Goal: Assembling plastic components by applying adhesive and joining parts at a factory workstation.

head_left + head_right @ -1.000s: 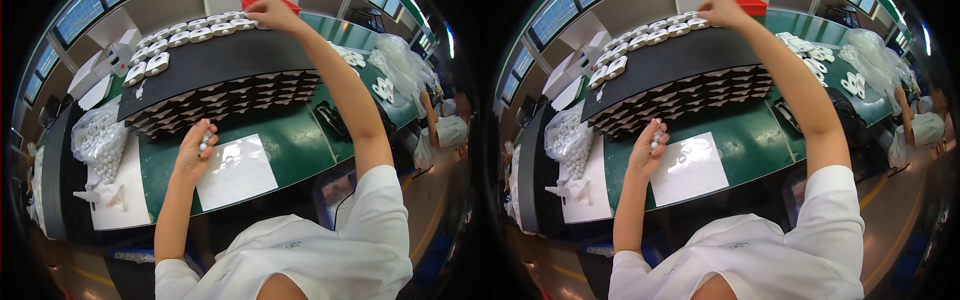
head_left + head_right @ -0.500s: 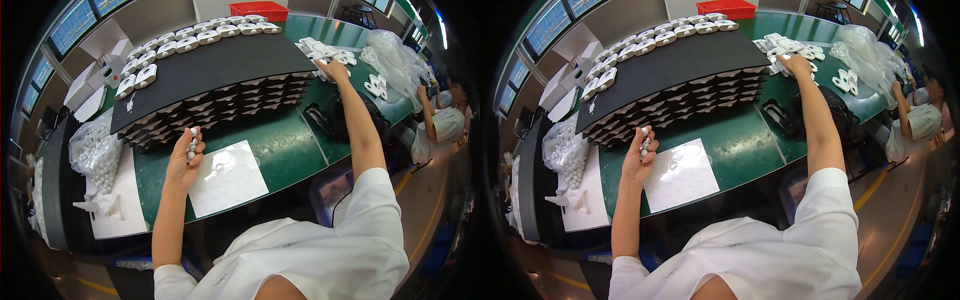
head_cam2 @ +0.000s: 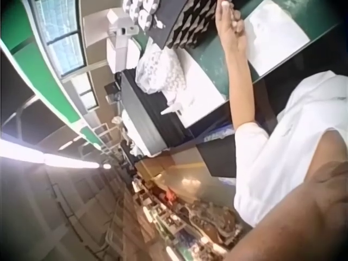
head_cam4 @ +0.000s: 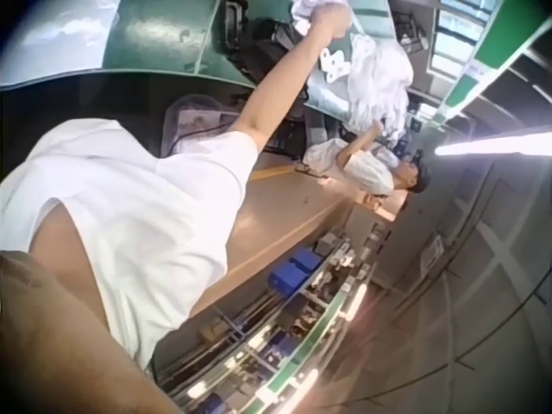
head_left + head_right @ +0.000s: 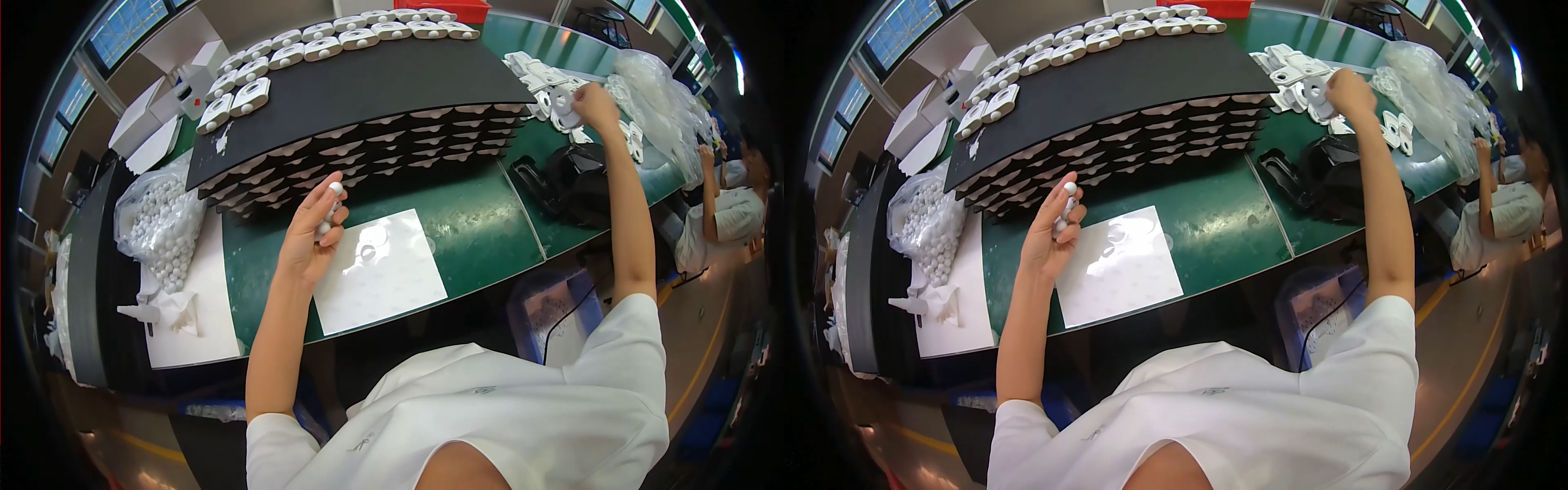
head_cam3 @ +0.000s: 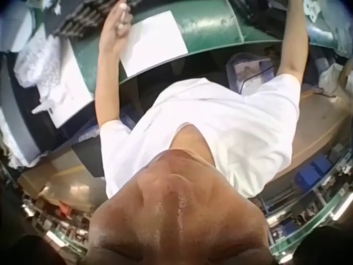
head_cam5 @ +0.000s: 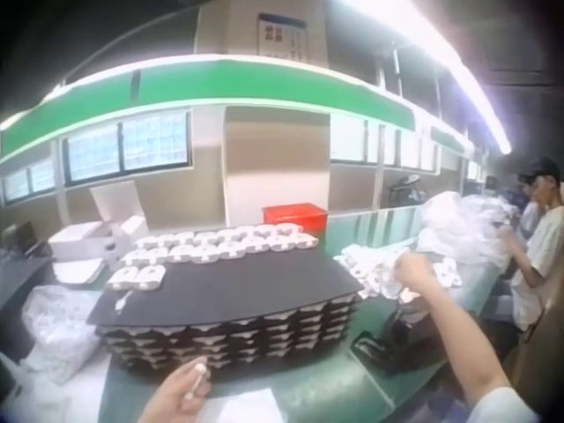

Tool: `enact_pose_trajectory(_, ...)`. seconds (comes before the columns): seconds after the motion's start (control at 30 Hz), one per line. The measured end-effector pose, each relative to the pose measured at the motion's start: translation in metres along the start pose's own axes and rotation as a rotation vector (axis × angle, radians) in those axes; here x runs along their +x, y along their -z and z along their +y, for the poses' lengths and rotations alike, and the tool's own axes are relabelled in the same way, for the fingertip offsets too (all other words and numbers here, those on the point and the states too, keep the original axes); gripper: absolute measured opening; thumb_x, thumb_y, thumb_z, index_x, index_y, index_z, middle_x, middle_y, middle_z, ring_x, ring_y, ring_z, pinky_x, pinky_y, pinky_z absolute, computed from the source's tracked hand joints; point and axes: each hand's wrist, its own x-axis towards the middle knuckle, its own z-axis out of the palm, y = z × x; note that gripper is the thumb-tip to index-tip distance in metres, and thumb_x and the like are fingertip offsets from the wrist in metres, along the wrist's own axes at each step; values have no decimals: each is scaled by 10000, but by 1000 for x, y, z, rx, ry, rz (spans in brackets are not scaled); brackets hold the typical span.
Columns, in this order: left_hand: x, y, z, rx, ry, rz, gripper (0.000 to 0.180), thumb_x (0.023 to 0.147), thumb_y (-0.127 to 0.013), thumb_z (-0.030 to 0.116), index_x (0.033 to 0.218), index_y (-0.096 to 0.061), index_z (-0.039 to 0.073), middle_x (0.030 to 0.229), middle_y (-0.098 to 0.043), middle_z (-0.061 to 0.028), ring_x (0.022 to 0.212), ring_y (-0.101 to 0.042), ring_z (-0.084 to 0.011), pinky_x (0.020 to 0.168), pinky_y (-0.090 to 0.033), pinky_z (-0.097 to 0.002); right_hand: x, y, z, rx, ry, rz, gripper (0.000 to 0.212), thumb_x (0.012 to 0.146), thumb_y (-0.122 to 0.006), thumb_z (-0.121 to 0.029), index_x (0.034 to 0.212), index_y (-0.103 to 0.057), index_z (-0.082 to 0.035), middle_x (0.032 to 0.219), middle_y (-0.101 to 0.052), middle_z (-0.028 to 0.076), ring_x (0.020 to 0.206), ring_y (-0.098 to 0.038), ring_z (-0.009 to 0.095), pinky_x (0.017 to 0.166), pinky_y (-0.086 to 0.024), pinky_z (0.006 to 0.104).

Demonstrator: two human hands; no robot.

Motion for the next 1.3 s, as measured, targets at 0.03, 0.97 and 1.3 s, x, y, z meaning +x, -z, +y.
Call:
enact_pose_trajectory(0.03, 1, 2, 0, -8, 1, -4, 359, 839, -583, 106, 1177, -485, 37, 896, -510, -32, 645, -409, -64, 392, -267, -133, -9, 4, -4, 64, 63, 121, 225, 733, -599, -211, 915, -648, -88, 889, -643, 139, 822, -623, 272, 734, -476, 365)
enact_pose_trajectory(0.97, -2, 10, 0, 17, 18, -78, 169, 852, -584, 166, 968, -550, 47, 886, -522, -25, 614, -417, -42, 377, -268, -135, -195, 34, -145, 457, 898, -430, 186, 688, -645, -36, 863, -618, 17, 774, -574, 129, 711, -554, 258, 664, -439, 325)
enact_pose_trajectory(1.3, 1, 12, 2, 104, -24, -38, 226, 841, -587, 109, 1058, -530, 76, 939, -520, -24, 602, -371, -35, 370, -249, -121, -257, -42, -206, 1400, 414, -754, 163, 853, -528, -56, 1008, -523, -3, 871, -585, 28, 759, -533, 74, 683, -437, 211)
